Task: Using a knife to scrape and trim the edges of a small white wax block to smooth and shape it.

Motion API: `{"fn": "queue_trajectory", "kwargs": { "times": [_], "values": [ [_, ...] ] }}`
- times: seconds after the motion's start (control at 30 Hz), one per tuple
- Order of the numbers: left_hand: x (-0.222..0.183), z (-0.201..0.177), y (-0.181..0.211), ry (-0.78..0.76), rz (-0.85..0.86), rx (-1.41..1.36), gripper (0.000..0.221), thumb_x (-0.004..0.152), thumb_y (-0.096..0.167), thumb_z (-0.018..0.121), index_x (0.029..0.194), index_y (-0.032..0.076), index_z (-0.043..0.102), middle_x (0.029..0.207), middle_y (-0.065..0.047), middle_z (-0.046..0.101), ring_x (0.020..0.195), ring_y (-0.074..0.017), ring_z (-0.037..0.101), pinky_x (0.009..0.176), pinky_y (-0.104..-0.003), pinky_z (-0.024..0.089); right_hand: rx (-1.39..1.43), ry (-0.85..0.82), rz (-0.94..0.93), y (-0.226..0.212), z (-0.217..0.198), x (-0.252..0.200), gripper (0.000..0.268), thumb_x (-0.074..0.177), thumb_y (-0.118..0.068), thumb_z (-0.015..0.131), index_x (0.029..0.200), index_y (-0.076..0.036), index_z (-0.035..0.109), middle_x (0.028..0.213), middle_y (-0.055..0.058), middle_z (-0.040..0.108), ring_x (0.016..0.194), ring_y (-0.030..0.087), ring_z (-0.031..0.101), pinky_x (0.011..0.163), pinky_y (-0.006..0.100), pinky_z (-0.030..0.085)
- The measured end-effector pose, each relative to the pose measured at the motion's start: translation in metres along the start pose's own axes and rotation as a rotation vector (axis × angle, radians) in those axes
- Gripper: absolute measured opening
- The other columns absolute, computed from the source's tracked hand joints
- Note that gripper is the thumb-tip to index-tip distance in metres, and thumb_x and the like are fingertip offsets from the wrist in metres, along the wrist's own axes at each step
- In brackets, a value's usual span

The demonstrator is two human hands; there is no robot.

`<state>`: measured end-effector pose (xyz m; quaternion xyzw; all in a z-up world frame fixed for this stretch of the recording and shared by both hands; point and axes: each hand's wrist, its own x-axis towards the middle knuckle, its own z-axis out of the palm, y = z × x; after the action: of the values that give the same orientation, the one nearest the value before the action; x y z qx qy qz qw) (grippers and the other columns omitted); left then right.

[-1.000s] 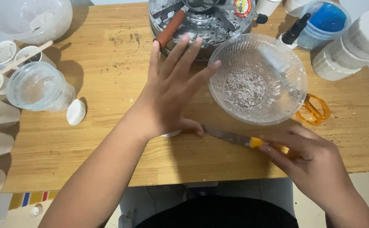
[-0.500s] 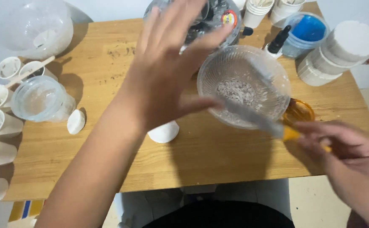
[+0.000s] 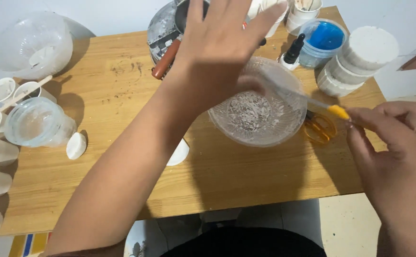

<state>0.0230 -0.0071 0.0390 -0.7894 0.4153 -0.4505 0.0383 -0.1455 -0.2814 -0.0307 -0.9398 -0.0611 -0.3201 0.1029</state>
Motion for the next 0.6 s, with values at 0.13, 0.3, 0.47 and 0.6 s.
{"fn": "queue_trajectory", "kwargs": {
  "times": [0.13,0.3,0.47,0.6],
  "values": [
    [0.000,0.003,0.003,-0.070,0.074,-0.029,0.128,0.059,0.088,0.102,0.147,0.014,0.045,0.149,-0.021,0.050,0.131,-0.0338,0.063,0.108,-0.060,0.046,0.127,-0.023,0.007,-0.027,-0.011,0.014,0.018,0.108,0.013,0.082,0.125,0.006,0.082,0.111,0.020,0.064,0.105,0.030,0.063,0.091,0.039,0.052],
    [0.000,0.003,0.005,-0.081,0.029,-0.022,0.127,0.055,0.093,0.095,0.148,0.019,0.049,0.142,-0.018,0.054,0.128,-0.0322,0.060,0.103,-0.056,0.050,0.228,-0.115,0.132,-0.034,-0.015,0.022,0.013,0.103,0.004,0.079,0.116,0.006,0.078,0.107,0.021,0.069,0.072,0.022,0.060,0.065,0.032,0.047],
    [-0.005,0.002,0.007,-0.047,0.046,-0.076,0.124,0.058,0.085,0.106,0.144,0.017,0.048,0.149,-0.017,0.052,0.130,-0.0323,0.063,0.109,-0.059,0.046,0.162,-0.098,0.113,-0.029,-0.010,0.016,0.013,0.102,0.003,0.081,0.116,0.004,0.080,0.107,0.020,0.068,0.093,0.026,0.064,0.074,0.035,0.053],
    [-0.006,0.003,0.005,-0.055,0.058,-0.038,0.130,0.059,0.094,0.103,0.146,0.018,0.043,0.150,-0.016,0.051,0.133,-0.0318,0.062,0.107,-0.057,0.049,0.070,-0.130,0.116,-0.019,-0.006,0.012,0.012,0.104,-0.001,0.080,0.115,0.003,0.081,0.103,0.021,0.070,0.097,0.032,0.064,0.081,0.042,0.049]
  ]
}}
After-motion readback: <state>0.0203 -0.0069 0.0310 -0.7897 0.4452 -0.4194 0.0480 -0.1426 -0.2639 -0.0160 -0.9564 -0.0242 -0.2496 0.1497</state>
